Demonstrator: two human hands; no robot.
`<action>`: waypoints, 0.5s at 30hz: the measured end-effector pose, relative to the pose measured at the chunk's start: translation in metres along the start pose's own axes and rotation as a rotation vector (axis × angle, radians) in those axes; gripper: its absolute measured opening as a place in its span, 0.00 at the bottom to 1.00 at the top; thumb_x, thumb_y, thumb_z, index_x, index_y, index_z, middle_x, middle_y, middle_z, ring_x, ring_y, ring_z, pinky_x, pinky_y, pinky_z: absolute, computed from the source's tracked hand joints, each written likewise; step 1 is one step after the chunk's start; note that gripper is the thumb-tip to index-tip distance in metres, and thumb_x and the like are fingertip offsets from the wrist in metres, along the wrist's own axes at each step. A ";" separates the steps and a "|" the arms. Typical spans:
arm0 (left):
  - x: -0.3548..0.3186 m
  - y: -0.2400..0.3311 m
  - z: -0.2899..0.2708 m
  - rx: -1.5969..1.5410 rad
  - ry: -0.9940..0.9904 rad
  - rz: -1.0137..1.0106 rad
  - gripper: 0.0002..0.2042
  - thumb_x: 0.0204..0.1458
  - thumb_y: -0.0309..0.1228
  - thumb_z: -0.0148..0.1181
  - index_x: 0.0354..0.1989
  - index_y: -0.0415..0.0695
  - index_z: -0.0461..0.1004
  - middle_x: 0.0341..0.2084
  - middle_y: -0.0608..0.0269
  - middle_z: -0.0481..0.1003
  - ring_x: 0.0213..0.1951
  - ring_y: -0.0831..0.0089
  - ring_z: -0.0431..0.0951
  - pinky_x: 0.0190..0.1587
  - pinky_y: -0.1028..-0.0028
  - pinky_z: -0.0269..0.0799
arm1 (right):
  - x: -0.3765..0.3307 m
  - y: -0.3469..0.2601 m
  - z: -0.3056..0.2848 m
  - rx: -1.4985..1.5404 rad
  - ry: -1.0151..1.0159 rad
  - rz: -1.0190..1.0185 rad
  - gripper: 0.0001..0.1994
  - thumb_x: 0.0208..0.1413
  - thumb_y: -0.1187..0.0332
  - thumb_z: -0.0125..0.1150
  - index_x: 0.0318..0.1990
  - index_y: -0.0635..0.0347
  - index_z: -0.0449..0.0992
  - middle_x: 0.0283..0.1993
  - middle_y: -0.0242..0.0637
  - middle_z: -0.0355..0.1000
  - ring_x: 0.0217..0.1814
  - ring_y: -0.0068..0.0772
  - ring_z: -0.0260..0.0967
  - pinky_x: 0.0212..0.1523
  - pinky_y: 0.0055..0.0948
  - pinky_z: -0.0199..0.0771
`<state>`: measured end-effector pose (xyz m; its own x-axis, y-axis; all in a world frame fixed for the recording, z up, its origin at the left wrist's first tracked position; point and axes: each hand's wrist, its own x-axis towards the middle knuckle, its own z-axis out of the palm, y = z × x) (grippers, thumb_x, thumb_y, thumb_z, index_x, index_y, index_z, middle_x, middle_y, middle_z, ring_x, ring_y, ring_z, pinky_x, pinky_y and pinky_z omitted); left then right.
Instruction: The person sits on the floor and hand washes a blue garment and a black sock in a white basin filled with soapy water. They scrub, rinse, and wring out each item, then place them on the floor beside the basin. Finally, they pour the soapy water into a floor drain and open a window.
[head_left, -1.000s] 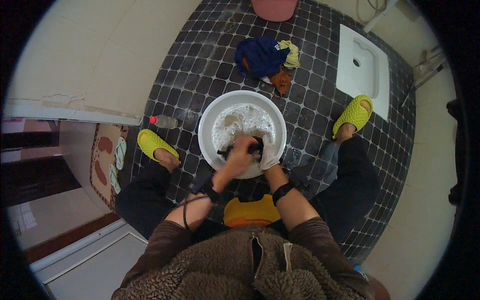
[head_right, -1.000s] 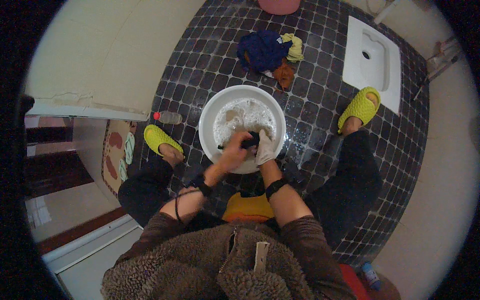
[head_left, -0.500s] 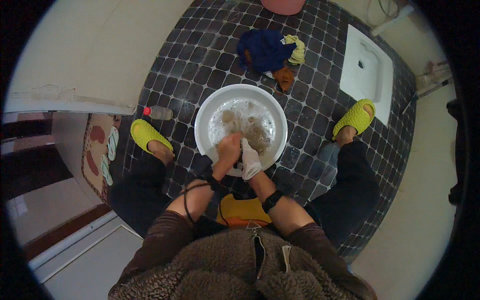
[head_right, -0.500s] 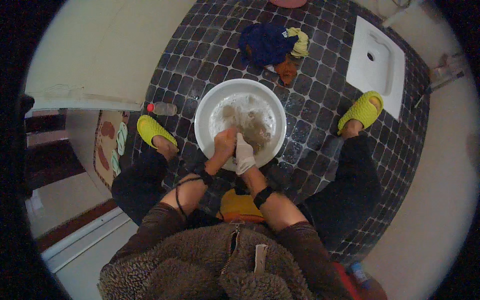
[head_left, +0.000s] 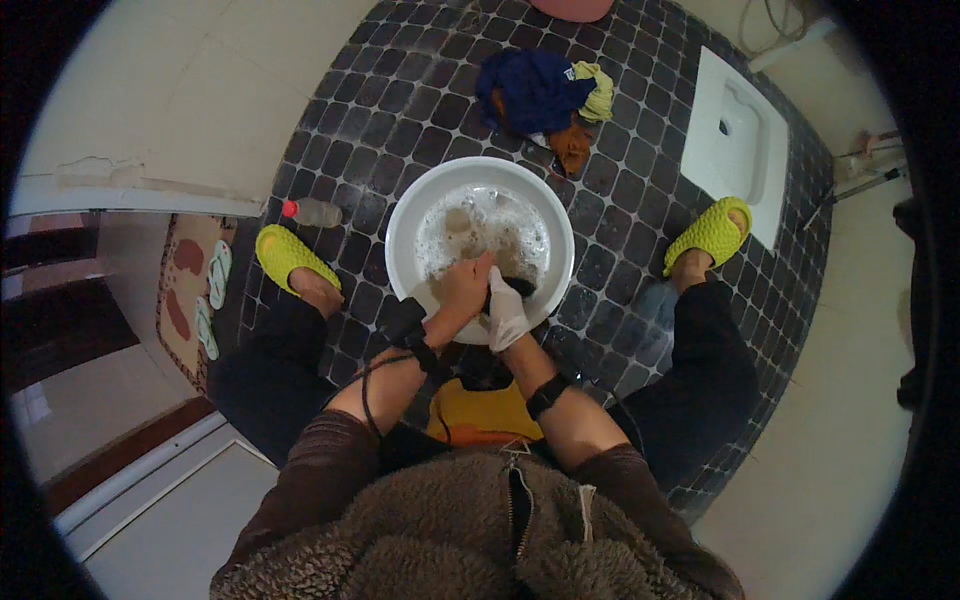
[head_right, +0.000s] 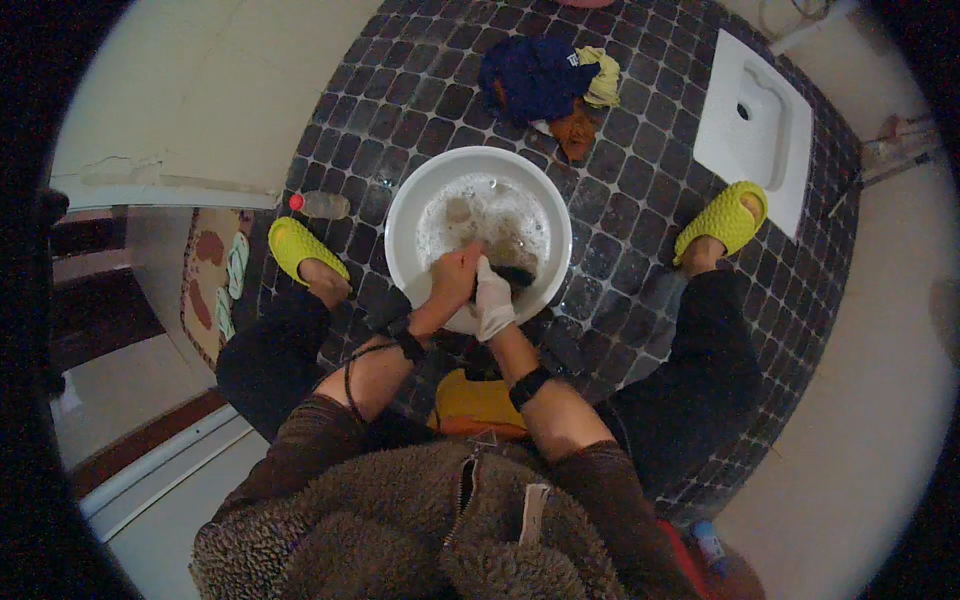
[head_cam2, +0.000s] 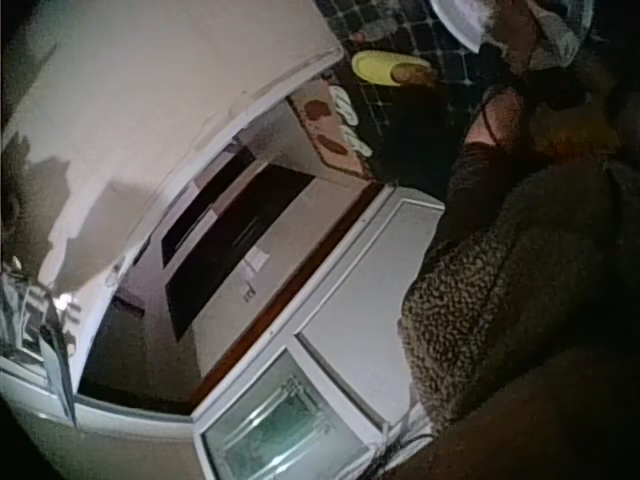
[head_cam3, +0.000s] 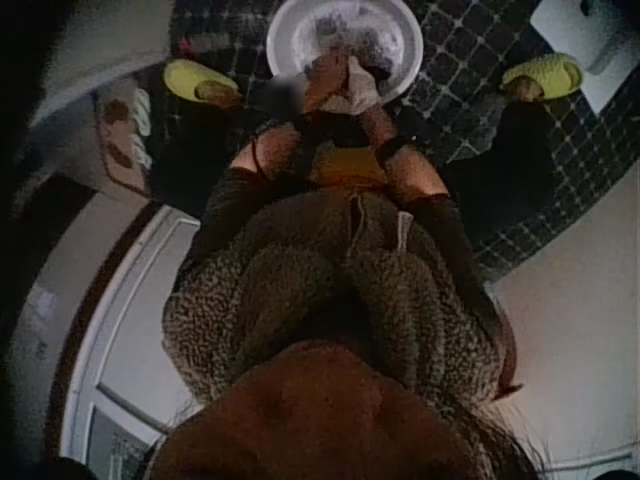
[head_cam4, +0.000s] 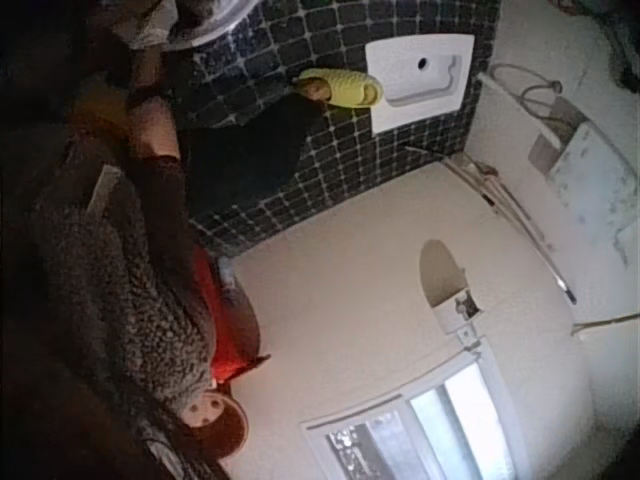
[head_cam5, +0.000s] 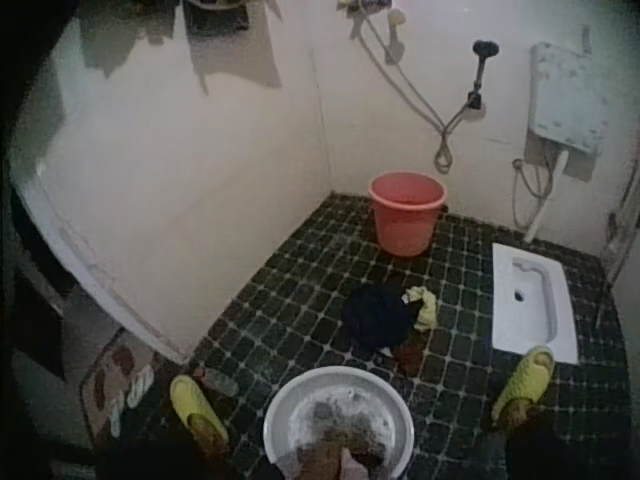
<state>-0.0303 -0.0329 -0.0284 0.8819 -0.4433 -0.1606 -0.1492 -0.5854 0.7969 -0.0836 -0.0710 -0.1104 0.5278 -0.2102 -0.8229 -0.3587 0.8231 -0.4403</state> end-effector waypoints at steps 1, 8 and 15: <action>0.004 -0.004 0.001 0.008 -0.048 0.198 0.17 0.52 0.39 0.50 0.21 0.36 0.72 0.14 0.47 0.68 0.17 0.56 0.70 0.21 0.62 0.62 | 0.010 0.000 -0.003 0.200 -0.118 0.100 0.28 0.54 0.43 0.45 0.49 0.57 0.68 0.38 0.34 0.69 0.36 0.29 0.64 0.34 0.31 0.68; 0.007 -0.039 0.009 -0.010 -0.060 -0.067 0.17 0.51 0.40 0.54 0.23 0.37 0.71 0.15 0.51 0.69 0.19 0.63 0.69 0.25 0.66 0.63 | 0.017 -0.004 -0.014 -0.061 -0.025 -0.132 0.24 0.55 0.46 0.46 0.45 0.59 0.68 0.31 0.36 0.69 0.29 0.33 0.66 0.31 0.30 0.69; 0.026 -0.053 -0.017 -0.120 -0.474 0.202 0.14 0.40 0.35 0.66 0.28 0.42 0.68 0.19 0.60 0.67 0.25 0.69 0.69 0.31 0.71 0.65 | 0.002 -0.052 -0.031 0.289 0.063 0.004 0.11 0.52 0.58 0.57 0.40 0.50 0.70 0.28 0.28 0.67 0.18 0.21 0.62 0.14 0.17 0.65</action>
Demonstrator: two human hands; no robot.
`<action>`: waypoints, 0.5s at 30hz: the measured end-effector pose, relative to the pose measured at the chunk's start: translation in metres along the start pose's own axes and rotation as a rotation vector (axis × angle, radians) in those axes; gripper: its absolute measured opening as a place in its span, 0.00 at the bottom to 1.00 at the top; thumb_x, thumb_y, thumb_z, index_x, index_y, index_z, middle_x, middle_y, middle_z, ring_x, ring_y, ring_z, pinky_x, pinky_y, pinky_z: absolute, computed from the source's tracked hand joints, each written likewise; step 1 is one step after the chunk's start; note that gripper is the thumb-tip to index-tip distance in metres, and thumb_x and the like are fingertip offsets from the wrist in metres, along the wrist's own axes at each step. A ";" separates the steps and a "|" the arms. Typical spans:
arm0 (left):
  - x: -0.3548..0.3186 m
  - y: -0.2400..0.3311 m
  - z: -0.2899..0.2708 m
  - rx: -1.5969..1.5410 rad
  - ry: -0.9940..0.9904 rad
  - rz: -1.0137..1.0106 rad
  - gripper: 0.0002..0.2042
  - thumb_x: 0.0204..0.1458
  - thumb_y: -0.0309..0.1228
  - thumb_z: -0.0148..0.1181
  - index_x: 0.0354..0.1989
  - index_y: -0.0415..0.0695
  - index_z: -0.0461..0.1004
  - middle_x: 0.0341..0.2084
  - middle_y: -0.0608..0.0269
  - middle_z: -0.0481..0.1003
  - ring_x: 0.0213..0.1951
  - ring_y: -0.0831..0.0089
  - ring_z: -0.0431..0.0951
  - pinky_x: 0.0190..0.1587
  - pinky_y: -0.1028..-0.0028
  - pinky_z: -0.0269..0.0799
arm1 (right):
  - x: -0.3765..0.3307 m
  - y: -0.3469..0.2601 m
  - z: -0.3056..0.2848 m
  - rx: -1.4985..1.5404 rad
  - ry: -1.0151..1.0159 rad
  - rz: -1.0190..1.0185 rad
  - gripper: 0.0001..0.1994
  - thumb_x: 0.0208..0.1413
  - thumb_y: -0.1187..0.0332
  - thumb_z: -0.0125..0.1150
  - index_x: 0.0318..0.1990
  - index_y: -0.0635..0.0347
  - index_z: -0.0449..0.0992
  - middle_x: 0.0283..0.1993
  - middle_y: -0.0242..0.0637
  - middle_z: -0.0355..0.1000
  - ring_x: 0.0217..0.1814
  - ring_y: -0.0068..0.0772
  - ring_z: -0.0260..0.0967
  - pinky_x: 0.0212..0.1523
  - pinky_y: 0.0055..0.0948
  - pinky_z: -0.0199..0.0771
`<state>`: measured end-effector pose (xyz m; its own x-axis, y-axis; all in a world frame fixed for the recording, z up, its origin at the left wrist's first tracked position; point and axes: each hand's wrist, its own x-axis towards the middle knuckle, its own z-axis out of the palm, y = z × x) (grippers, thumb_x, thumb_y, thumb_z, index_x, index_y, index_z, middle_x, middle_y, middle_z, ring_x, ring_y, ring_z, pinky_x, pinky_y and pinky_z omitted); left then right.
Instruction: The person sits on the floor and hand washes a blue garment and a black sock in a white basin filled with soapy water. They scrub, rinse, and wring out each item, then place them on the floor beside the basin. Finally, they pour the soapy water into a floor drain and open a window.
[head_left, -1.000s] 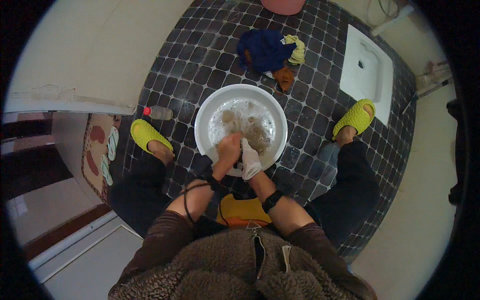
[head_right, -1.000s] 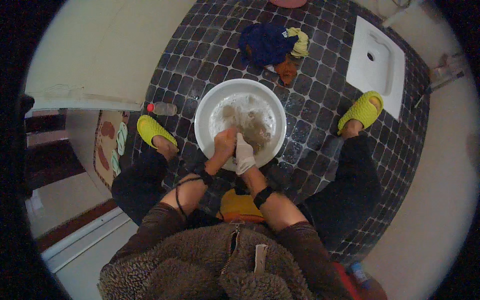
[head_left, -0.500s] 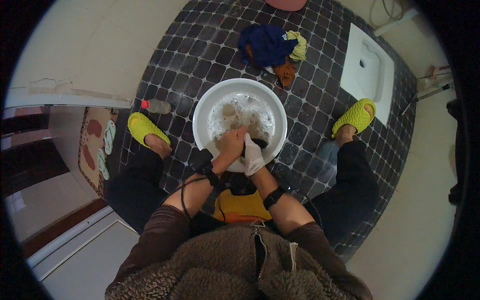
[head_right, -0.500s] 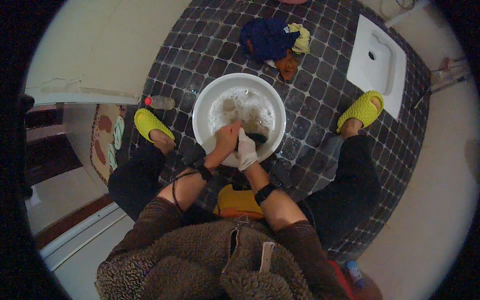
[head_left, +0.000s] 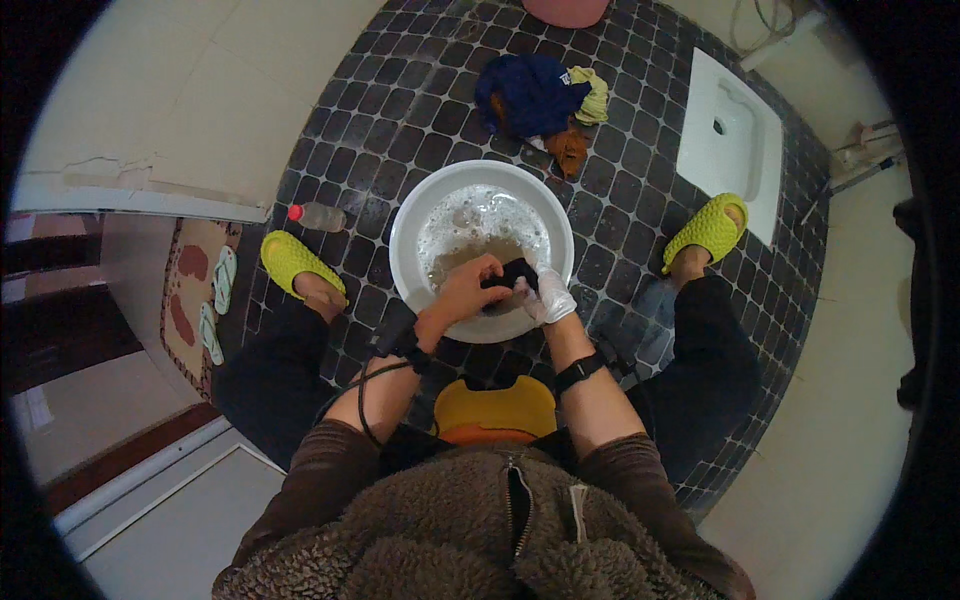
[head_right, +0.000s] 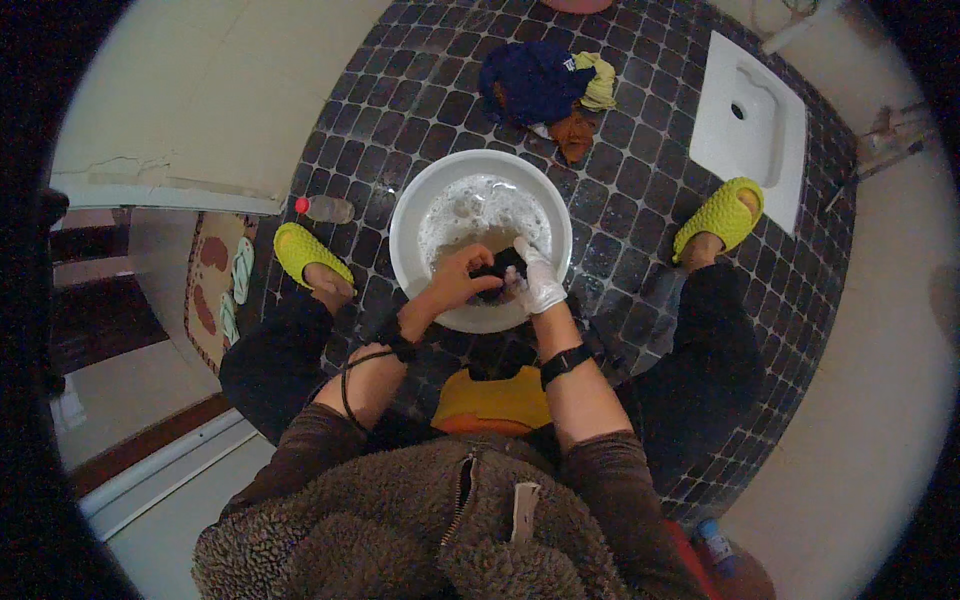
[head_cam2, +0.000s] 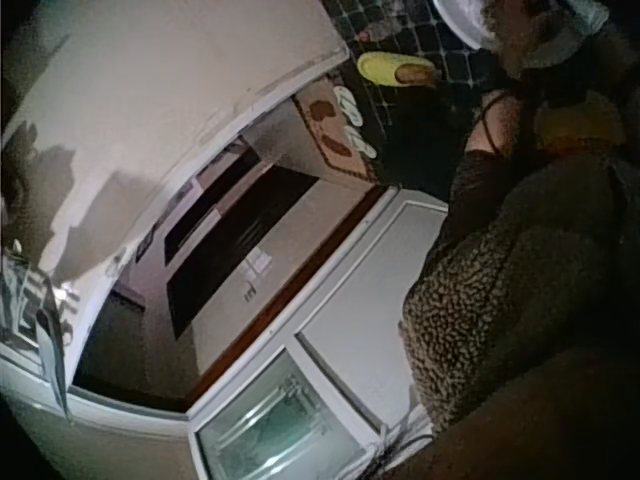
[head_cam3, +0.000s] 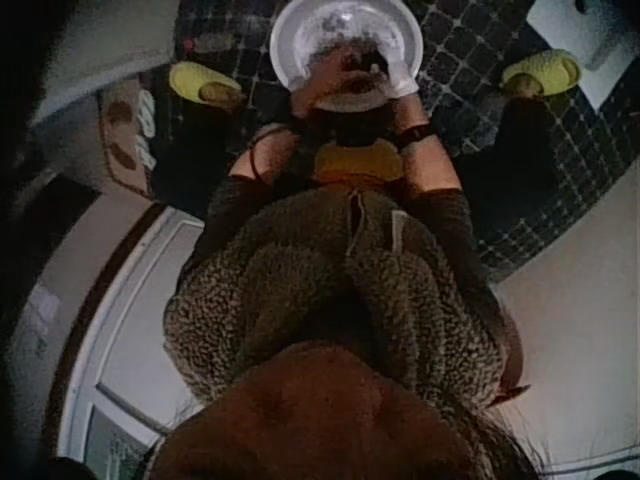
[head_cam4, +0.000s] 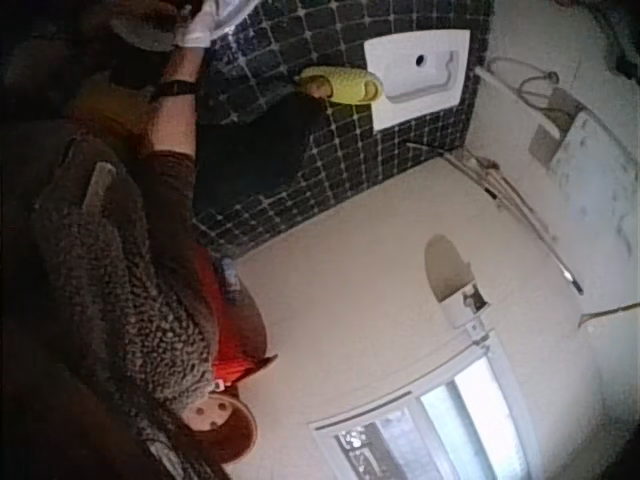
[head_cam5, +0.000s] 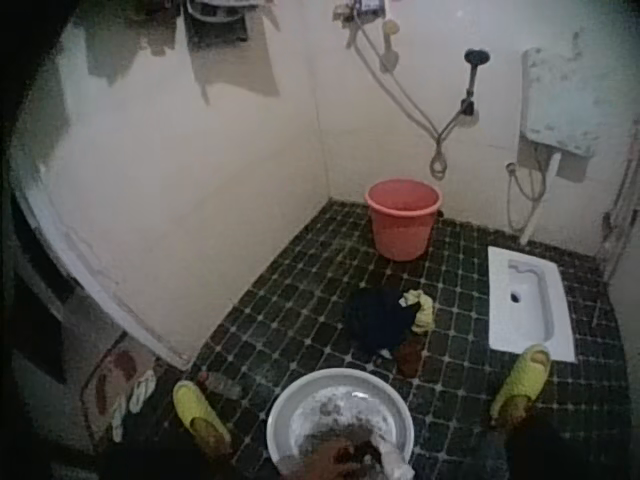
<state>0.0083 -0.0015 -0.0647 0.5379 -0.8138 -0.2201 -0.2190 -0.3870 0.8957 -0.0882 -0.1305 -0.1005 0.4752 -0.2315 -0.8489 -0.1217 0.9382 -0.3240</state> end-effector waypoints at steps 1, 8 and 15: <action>-0.001 -0.001 -0.004 -0.035 -0.037 -0.092 0.11 0.39 0.30 0.64 0.27 0.42 0.68 0.18 0.62 0.66 0.24 0.70 0.67 0.31 0.72 0.65 | 0.000 -0.002 -0.002 0.006 -0.057 0.028 0.11 0.52 0.59 0.57 0.39 0.50 0.70 0.28 0.29 0.67 0.19 0.21 0.62 0.14 0.16 0.64; 0.002 -0.003 -0.031 -0.135 0.128 -0.046 0.06 0.42 0.20 0.55 0.24 0.42 0.64 0.18 0.70 0.64 0.24 0.82 0.64 0.28 0.80 0.60 | -0.008 -0.003 -0.002 -0.031 -0.044 -0.114 0.10 0.55 0.59 0.53 0.42 0.51 0.71 0.32 0.30 0.69 0.23 0.24 0.65 0.15 0.19 0.64; -0.005 0.031 -0.027 -0.581 0.000 -0.137 0.06 0.44 0.18 0.50 0.26 0.45 0.64 0.23 0.75 0.65 0.28 0.84 0.62 0.32 0.84 0.58 | -0.030 0.002 0.016 -0.145 -0.277 0.008 0.17 0.55 0.48 0.49 0.42 0.47 0.74 0.40 0.28 0.69 0.38 0.26 0.65 0.31 0.28 0.67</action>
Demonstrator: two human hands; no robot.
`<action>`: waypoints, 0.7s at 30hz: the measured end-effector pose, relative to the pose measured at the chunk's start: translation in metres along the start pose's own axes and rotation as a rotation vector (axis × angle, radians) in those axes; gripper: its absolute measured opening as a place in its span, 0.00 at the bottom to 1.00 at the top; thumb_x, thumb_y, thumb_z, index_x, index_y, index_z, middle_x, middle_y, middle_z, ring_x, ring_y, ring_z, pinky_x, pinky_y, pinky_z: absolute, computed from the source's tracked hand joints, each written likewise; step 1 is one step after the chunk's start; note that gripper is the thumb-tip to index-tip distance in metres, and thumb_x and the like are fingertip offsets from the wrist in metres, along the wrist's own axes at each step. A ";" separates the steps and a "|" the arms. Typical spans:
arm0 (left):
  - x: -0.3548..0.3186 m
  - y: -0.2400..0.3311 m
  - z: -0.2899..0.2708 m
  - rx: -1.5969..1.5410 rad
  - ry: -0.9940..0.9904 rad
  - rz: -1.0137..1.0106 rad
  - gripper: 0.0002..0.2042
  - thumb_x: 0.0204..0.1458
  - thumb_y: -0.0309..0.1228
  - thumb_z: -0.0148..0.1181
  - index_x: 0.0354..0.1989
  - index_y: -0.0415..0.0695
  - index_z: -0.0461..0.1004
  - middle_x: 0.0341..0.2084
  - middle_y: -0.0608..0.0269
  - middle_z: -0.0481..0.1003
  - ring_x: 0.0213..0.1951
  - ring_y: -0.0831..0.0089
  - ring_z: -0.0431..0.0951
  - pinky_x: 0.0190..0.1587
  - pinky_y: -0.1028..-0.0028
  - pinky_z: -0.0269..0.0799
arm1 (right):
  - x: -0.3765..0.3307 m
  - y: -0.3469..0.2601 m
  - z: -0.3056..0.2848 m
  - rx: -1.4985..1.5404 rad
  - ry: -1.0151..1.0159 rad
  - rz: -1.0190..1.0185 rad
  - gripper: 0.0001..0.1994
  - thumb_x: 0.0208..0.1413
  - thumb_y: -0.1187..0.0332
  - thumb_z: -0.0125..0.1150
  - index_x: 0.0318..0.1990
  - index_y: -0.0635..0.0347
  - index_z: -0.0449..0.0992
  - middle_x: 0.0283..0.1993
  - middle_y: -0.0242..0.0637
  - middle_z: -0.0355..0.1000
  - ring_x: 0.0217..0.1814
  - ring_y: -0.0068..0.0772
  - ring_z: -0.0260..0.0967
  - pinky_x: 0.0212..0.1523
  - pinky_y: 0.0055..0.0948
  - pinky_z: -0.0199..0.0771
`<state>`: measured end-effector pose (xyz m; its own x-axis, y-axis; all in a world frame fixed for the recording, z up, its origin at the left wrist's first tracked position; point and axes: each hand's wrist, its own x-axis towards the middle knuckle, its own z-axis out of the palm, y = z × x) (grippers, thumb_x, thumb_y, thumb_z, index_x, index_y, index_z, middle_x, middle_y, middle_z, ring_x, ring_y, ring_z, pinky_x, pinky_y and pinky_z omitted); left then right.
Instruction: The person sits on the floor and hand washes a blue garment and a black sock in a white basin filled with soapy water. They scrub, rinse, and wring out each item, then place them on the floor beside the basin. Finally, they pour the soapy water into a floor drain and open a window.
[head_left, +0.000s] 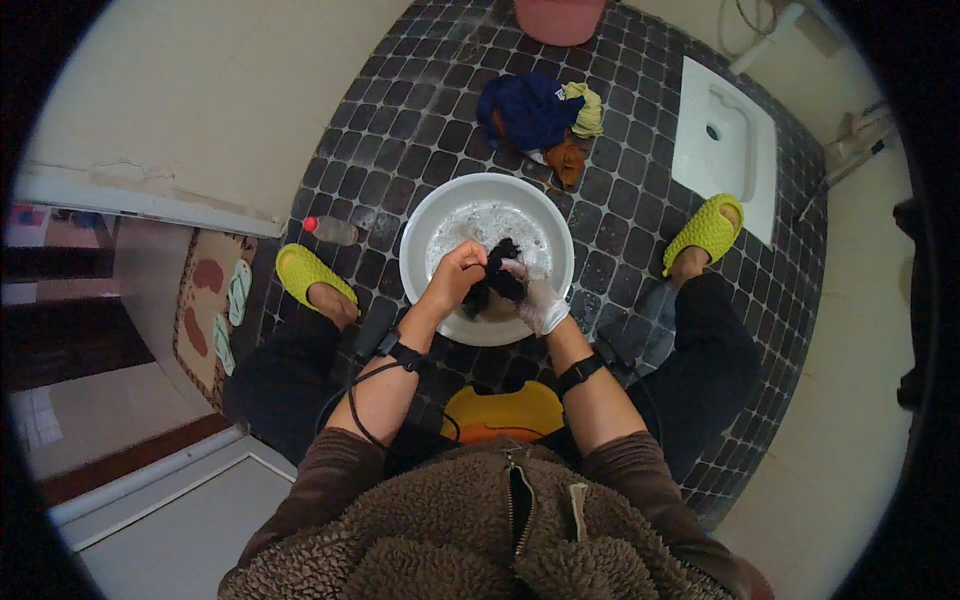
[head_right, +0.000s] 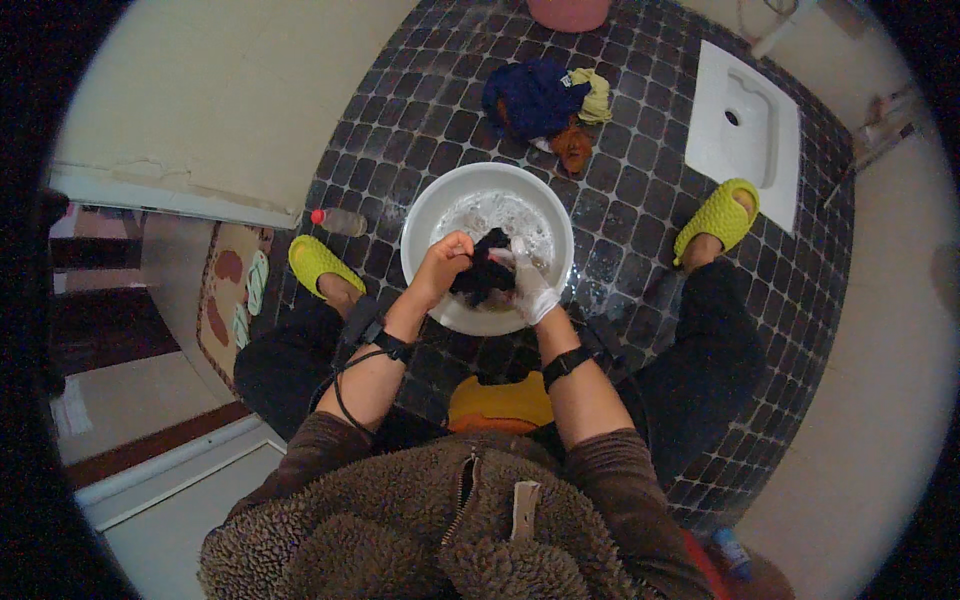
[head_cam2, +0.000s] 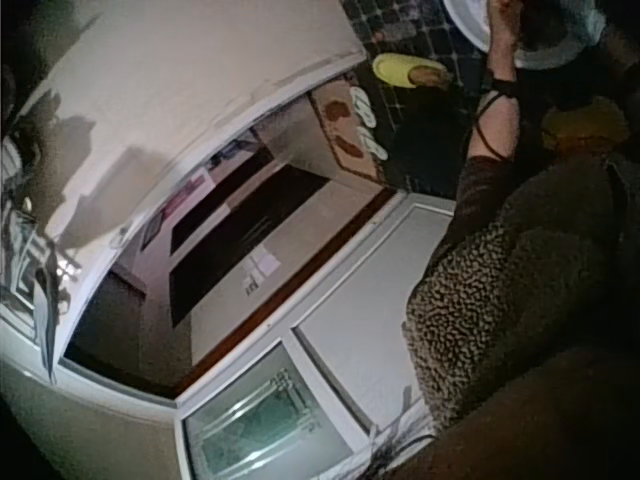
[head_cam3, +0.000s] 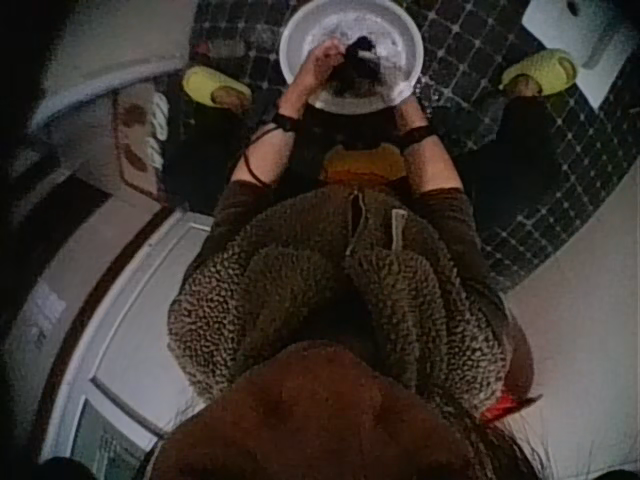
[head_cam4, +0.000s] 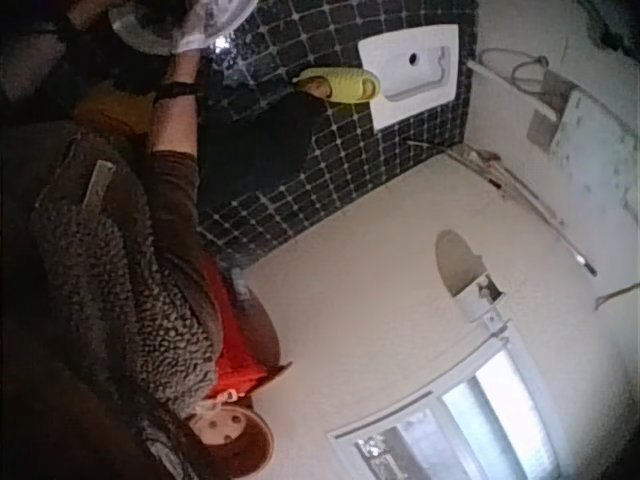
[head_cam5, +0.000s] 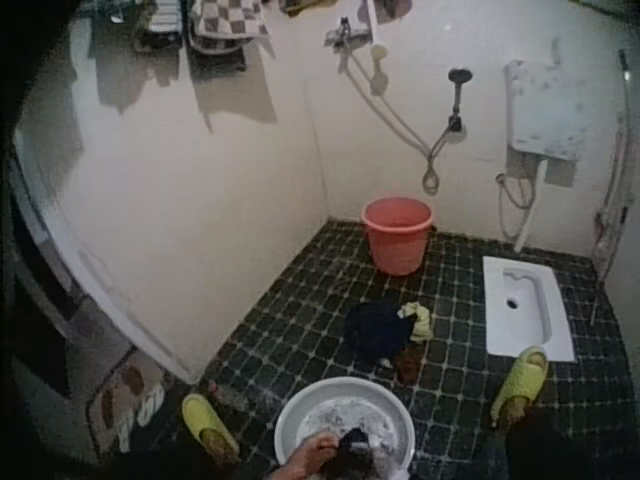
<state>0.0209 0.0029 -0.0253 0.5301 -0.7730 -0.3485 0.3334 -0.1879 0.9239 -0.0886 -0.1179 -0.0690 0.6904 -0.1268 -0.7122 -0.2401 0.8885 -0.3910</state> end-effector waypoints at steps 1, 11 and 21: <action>-0.001 0.001 0.000 -0.084 -0.014 0.026 0.07 0.44 0.18 0.50 0.26 0.46 0.64 0.23 0.75 0.65 0.28 0.84 0.63 0.32 0.84 0.58 | -0.001 0.001 0.002 0.031 -0.043 -0.016 0.17 0.54 0.48 0.49 0.42 0.47 0.73 0.40 0.28 0.69 0.38 0.27 0.66 0.32 0.30 0.68; -0.010 -0.002 0.026 0.342 0.256 0.160 0.08 0.41 0.22 0.54 0.31 0.40 0.64 0.23 0.56 0.70 0.26 0.64 0.74 0.30 0.68 0.68 | 0.013 0.005 -0.009 0.385 0.043 -0.180 0.18 0.55 0.54 0.52 0.44 0.58 0.70 0.37 0.33 0.71 0.36 0.32 0.69 0.36 0.31 0.72; -0.009 0.001 0.055 0.662 0.365 0.010 0.15 0.51 0.37 0.53 0.22 0.36 0.73 0.16 0.47 0.71 0.20 0.62 0.70 0.28 0.65 0.65 | 0.015 0.056 0.011 -0.146 -0.020 -0.418 0.23 0.56 0.53 0.50 0.47 0.66 0.70 0.42 0.40 0.69 0.39 0.36 0.67 0.47 0.28 0.66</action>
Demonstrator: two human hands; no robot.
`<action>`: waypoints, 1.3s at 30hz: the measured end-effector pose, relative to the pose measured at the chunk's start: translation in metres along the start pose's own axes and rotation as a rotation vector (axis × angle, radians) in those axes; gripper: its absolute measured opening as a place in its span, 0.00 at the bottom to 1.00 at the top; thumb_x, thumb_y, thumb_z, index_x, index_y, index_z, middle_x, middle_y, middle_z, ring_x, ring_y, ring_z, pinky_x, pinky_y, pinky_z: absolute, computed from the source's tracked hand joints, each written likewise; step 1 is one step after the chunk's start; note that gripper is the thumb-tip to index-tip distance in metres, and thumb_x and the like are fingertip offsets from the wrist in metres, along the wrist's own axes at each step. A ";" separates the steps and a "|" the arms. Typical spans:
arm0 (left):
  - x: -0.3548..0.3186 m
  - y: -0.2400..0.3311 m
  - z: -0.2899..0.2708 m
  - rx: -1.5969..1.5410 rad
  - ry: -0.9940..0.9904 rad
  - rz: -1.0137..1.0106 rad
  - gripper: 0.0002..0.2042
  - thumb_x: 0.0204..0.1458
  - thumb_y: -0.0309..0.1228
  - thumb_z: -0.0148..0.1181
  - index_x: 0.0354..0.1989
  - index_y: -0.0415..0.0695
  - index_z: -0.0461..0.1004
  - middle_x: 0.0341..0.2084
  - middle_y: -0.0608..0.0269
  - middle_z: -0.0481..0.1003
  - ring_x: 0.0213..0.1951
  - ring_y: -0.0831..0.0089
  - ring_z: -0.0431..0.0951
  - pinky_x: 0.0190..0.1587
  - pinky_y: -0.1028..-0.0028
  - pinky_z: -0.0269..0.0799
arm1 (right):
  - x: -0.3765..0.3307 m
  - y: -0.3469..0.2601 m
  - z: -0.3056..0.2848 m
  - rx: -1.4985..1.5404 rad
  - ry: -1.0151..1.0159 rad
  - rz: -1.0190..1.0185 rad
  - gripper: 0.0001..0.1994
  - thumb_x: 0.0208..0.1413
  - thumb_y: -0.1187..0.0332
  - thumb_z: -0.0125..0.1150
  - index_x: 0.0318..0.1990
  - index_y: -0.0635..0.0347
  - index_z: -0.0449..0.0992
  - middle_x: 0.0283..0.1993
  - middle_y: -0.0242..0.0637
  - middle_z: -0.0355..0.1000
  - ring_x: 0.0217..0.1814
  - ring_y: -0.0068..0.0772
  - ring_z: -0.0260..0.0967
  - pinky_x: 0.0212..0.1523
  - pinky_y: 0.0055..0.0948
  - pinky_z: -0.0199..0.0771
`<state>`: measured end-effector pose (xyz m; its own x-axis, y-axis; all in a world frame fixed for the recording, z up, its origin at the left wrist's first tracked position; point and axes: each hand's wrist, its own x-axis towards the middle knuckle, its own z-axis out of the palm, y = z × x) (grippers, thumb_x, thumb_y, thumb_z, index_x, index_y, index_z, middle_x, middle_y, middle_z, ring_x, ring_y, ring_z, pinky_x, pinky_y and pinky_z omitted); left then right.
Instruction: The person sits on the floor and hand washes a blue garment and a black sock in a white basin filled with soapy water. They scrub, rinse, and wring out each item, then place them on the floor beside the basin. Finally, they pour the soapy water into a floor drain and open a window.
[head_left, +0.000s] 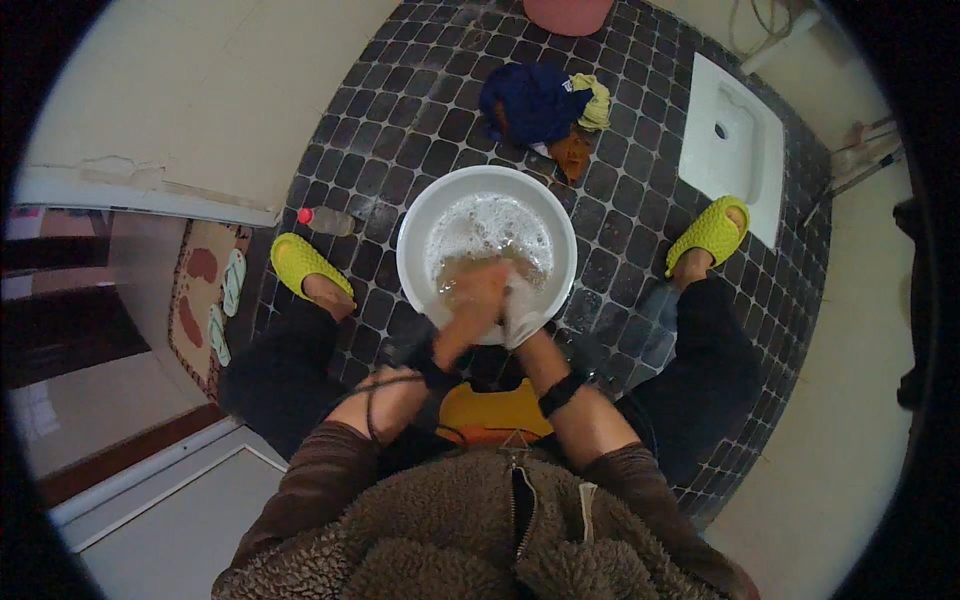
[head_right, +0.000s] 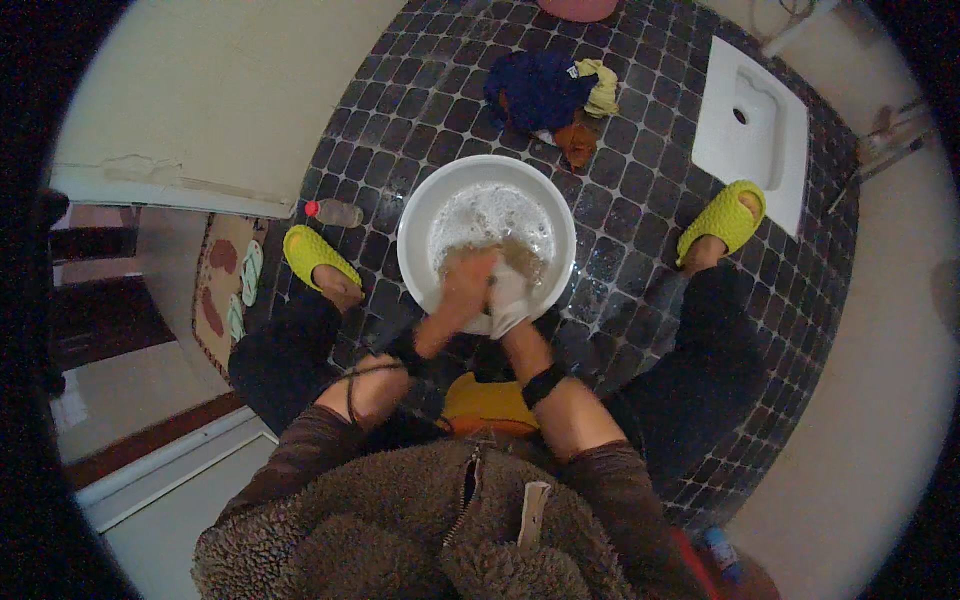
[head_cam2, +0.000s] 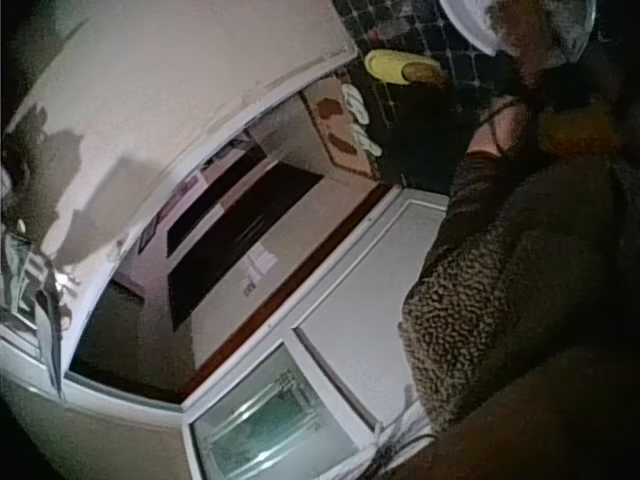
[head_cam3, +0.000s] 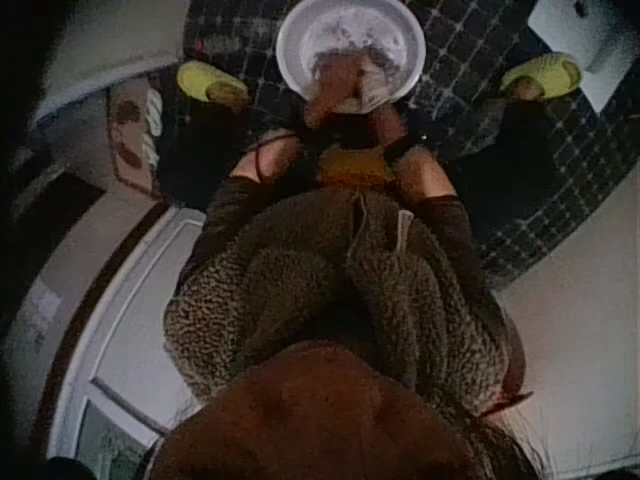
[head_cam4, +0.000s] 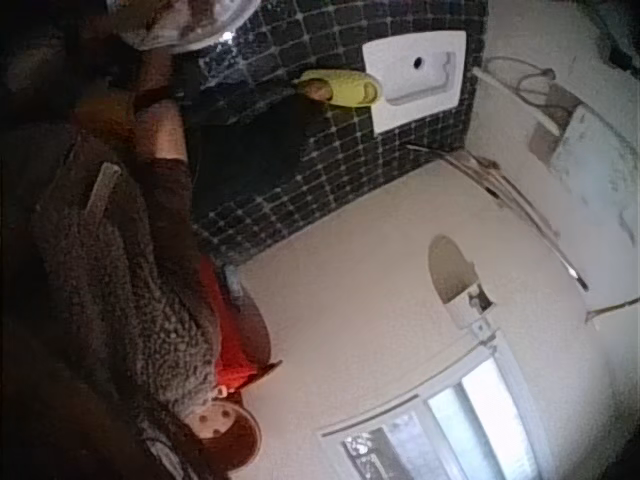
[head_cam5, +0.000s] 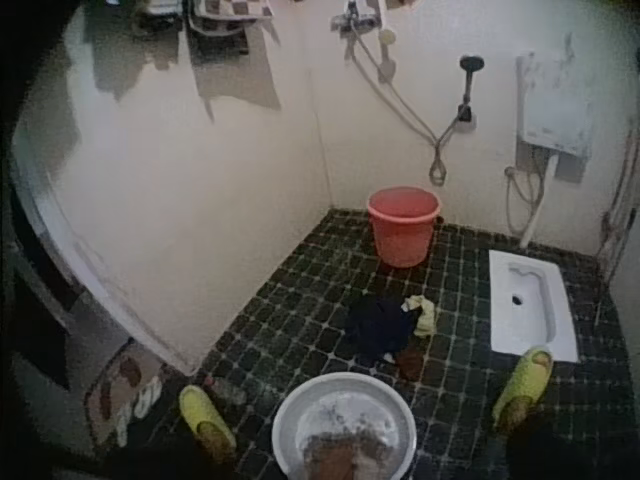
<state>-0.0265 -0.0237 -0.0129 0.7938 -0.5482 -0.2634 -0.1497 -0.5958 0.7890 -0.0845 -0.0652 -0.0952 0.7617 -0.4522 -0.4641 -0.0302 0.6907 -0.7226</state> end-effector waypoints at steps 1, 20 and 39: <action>-0.003 0.000 0.001 0.020 -0.055 0.140 0.15 0.51 0.37 0.52 0.23 0.35 0.72 0.16 0.47 0.71 0.20 0.61 0.70 0.28 0.65 0.65 | 0.003 0.003 -0.004 0.189 -0.192 0.082 0.23 0.56 0.53 0.51 0.47 0.66 0.70 0.44 0.40 0.69 0.39 0.36 0.66 0.47 0.28 0.65; -0.004 -0.008 0.016 -0.150 -0.136 0.304 0.07 0.48 0.31 0.55 0.29 0.40 0.72 0.30 0.52 0.72 0.35 0.62 0.73 0.38 0.68 0.66 | 0.008 -0.053 -0.009 0.342 0.397 0.367 0.25 0.56 0.47 0.45 0.50 0.57 0.66 0.42 0.41 0.69 0.39 0.39 0.69 0.41 0.34 0.71; 0.028 -0.051 -0.012 -0.199 -0.143 -0.009 0.16 0.52 0.40 0.52 0.37 0.39 0.74 0.27 0.54 0.75 0.32 0.64 0.74 0.38 0.70 0.67 | -0.003 -0.056 0.015 -0.023 0.038 0.317 0.22 0.57 0.51 0.47 0.47 0.62 0.71 0.42 0.33 0.70 0.43 0.27 0.66 0.44 0.26 0.67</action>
<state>0.0103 -0.0015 -0.0538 0.7006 -0.6298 -0.3355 -0.0128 -0.4812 0.8765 -0.0760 -0.0940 -0.0458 0.6876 -0.2377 -0.6860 -0.2770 0.7875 -0.5505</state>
